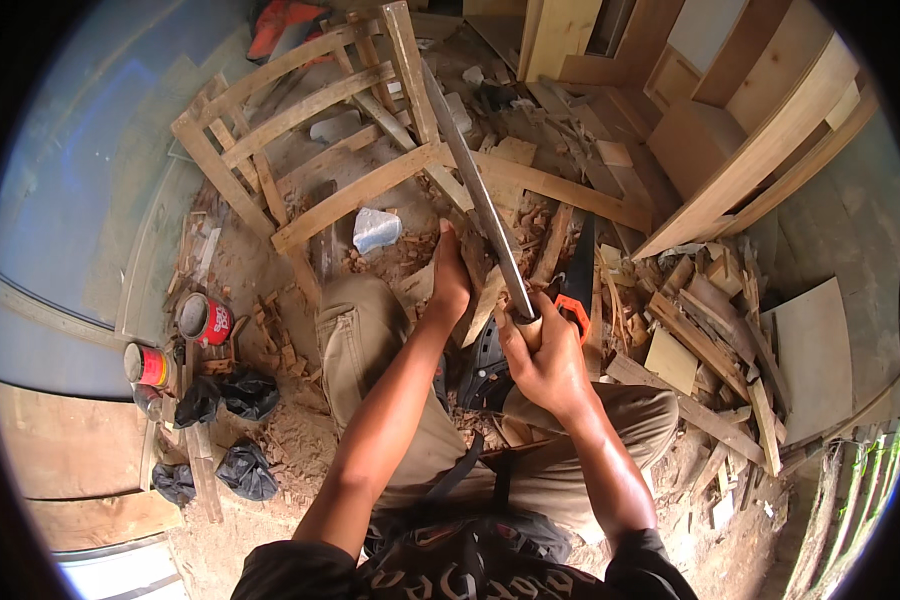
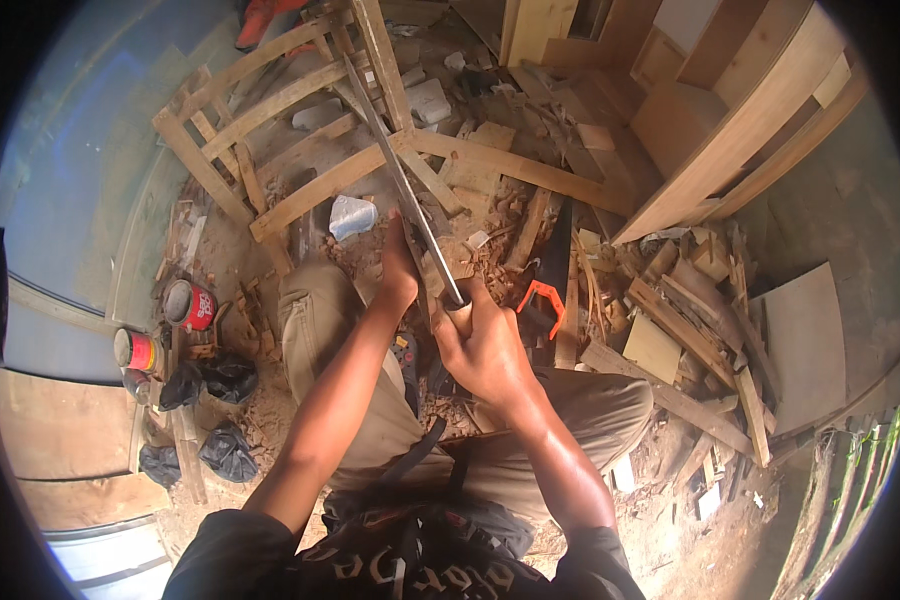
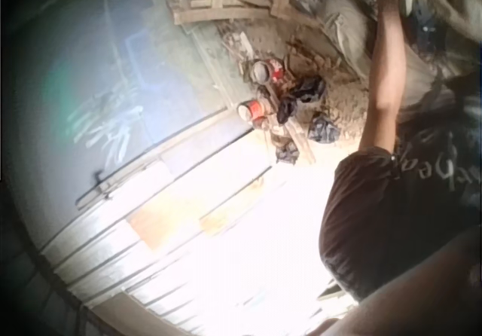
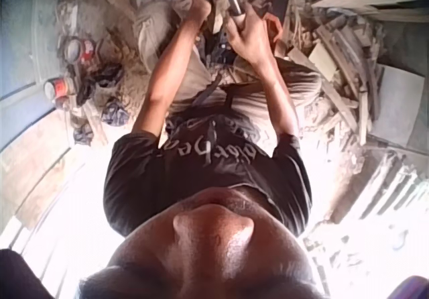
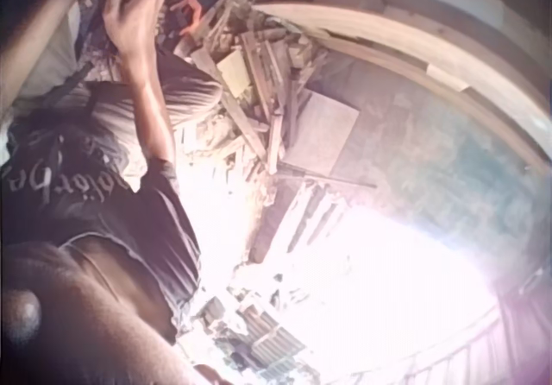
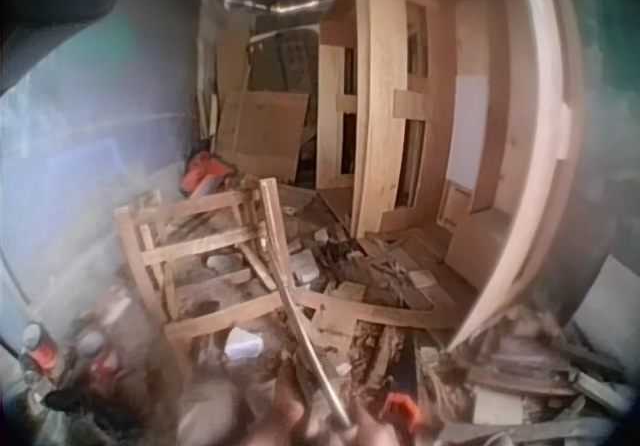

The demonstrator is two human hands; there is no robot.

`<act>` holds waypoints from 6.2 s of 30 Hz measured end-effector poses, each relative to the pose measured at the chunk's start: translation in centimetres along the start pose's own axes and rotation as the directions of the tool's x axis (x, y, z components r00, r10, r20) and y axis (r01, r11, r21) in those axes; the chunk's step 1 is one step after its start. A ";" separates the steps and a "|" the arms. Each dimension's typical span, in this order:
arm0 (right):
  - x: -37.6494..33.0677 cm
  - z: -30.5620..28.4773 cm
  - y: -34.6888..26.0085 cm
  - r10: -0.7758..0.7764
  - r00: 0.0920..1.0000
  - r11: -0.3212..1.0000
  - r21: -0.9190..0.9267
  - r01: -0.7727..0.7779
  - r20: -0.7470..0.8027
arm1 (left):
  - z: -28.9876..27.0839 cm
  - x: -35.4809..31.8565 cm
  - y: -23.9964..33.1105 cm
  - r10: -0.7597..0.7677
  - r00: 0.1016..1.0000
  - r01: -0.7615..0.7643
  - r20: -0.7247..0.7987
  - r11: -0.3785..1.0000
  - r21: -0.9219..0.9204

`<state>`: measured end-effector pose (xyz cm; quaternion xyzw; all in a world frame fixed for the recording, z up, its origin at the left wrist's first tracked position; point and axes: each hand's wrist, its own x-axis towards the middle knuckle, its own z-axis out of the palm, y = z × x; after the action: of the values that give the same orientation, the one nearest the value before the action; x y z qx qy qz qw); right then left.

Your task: The person sits on the floor and uses a machete and a hammer to break a small piece of wood into smaller fragments. The person repeatedly strikes the wood with the hammer and chops it with the machete, producing wood chips and debris.

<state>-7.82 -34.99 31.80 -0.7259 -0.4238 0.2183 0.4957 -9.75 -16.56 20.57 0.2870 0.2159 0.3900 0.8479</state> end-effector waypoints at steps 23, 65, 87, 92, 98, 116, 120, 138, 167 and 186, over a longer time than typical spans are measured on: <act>-1.4 -0.7 -0.6 -0.014 0.998 0.981 0.190 0.027 -0.068 | -1.4 1.8 -0.7 0.015 0.997 -0.009 0.074 0.997 -0.072; -0.9 -0.3 -0.1 0.092 0.995 0.995 -0.044 -0.090 0.047 | 0.5 0.0 -0.6 0.009 0.999 -0.006 -0.048 0.997 0.080; 0.2 -0.5 -0.6 0.009 0.985 0.854 0.513 0.082 -0.174 | -3.8 3.0 -1.6 0.136 0.981 -0.158 0.138 0.974 0.162; 5.3 -1.0 0.8 -0.043 0.923 0.975 0.184 0.122 -0.382 | -0.8 -0.1 1.1 0.072 0.982 -0.146 0.173 0.871 0.469; 6.5 -0.8 1.6 0.142 0.979 0.864 0.500 -0.051 -0.146 | 3.4 -4.7 5.2 0.226 0.970 -0.203 0.093 0.528 0.825; 7.0 -1.4 2.9 0.130 0.965 0.866 0.499 0.001 -0.228 | 7.4 -9.7 4.2 0.540 0.777 -0.604 0.324 0.494 0.625; 6.5 -1.7 2.1 0.161 0.963 0.858 0.514 -0.028 -0.217 | 7.5 -9.4 3.7 0.554 0.754 -0.630 0.354 0.453 0.631; 6.6 -2.0 3.1 0.171 0.954 0.839 0.543 -0.010 -0.247 | 2.9 -9.0 2.7 0.345 0.926 -0.371 0.153 0.904 0.211; 6.9 -3.8 4.9 0.153 0.976 0.793 0.608 -0.027 -0.156 | 3.5 -4.3 8.2 0.052 0.868 -0.480 0.495 0.352 0.804; 2.6 -0.4 3.1 0.111 0.954 0.929 0.370 -0.001 -0.277 | 1.8 -5.1 7.4 0.070 0.803 -0.511 0.592 0.591 0.624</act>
<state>-4.88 -33.54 29.46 -0.6570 -0.2764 0.1976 0.6730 -15.71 -17.21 27.45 0.7393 0.0750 0.3109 0.5925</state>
